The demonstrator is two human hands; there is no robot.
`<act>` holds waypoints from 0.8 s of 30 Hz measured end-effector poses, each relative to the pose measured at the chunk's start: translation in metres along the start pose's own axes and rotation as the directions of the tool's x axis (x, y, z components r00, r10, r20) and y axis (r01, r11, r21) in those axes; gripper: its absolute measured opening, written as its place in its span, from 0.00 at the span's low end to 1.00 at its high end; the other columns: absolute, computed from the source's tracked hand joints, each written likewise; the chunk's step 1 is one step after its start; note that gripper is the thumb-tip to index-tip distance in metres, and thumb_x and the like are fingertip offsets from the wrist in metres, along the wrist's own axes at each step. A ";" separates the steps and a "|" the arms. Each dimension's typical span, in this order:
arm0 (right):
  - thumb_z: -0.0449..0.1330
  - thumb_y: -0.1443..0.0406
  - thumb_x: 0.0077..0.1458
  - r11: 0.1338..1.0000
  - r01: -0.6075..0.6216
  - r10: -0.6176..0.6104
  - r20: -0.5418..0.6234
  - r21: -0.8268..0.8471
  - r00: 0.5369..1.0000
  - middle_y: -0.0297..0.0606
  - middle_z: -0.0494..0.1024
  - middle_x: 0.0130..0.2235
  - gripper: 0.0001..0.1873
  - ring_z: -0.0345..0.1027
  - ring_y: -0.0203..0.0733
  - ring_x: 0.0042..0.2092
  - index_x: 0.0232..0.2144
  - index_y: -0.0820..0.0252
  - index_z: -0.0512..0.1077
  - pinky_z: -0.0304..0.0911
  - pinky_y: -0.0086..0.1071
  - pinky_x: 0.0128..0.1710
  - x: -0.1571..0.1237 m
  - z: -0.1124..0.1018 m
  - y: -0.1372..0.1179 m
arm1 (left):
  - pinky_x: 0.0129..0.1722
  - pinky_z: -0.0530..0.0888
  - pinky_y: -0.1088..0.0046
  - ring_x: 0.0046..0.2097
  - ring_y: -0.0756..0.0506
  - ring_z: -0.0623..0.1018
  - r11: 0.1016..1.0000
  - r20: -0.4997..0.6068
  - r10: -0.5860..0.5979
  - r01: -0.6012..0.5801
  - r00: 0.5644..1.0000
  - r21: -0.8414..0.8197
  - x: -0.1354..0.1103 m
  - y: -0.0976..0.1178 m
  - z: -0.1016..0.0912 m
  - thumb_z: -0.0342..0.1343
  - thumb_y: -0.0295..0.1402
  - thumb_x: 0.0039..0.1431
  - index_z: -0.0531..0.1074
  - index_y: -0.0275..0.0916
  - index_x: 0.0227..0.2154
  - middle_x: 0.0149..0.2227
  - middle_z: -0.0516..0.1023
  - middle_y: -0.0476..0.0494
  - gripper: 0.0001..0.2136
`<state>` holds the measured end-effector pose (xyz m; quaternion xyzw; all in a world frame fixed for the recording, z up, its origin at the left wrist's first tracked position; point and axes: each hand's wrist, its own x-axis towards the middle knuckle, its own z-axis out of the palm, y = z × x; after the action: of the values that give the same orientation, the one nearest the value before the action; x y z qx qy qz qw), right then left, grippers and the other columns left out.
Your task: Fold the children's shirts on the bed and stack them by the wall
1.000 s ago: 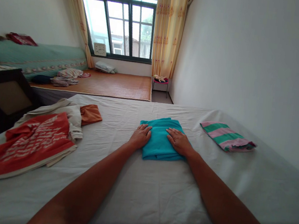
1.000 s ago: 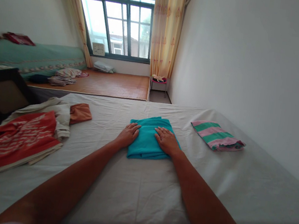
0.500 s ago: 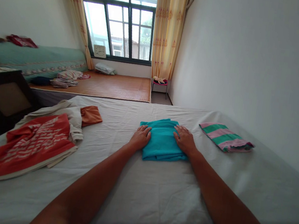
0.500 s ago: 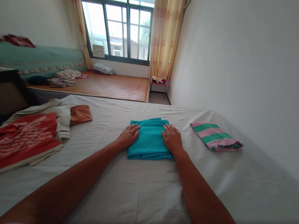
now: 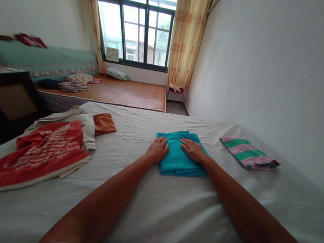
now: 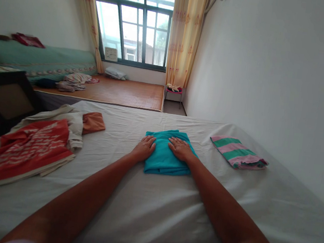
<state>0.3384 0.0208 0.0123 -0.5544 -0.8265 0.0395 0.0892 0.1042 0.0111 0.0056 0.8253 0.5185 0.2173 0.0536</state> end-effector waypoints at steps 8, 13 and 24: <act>0.37 0.50 0.66 0.969 -0.236 0.235 -0.030 -0.074 0.972 0.38 0.53 0.67 0.31 0.46 0.45 0.67 0.65 0.56 0.55 0.44 0.45 0.64 -0.005 -0.003 0.023 | 0.64 0.55 0.61 0.64 0.42 0.61 1.000 0.005 0.001 -0.001 1.000 -0.005 -0.003 0.000 -0.003 0.40 0.39 0.67 0.63 0.37 0.59 0.62 0.64 0.38 0.22; 0.39 0.53 0.66 0.957 -0.221 0.179 -0.217 -0.189 0.960 0.40 0.57 0.65 0.29 0.43 0.48 0.67 0.62 0.58 0.60 0.44 0.46 0.64 -0.032 0.005 0.011 | 0.63 0.57 0.57 0.65 0.40 0.59 0.999 0.035 -0.051 0.051 0.998 -0.016 -0.004 -0.001 -0.004 0.40 0.41 0.66 0.62 0.40 0.59 0.63 0.61 0.38 0.22; 0.46 0.60 0.64 0.980 -0.116 0.049 -0.372 -0.161 0.927 0.43 0.68 0.59 0.23 0.55 0.49 0.63 0.57 0.60 0.67 0.52 0.45 0.61 -0.072 0.008 0.004 | 0.64 0.55 0.58 0.68 0.35 0.50 0.887 -0.133 -0.263 0.186 0.956 -0.423 -0.003 0.011 -0.009 0.56 0.33 0.55 0.64 0.33 0.57 0.67 0.49 0.31 0.25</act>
<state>0.3668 -0.0437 -0.0040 -0.5923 -0.7712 -0.1357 0.1896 0.1086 0.0020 0.0157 0.7062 0.5571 0.3886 0.1997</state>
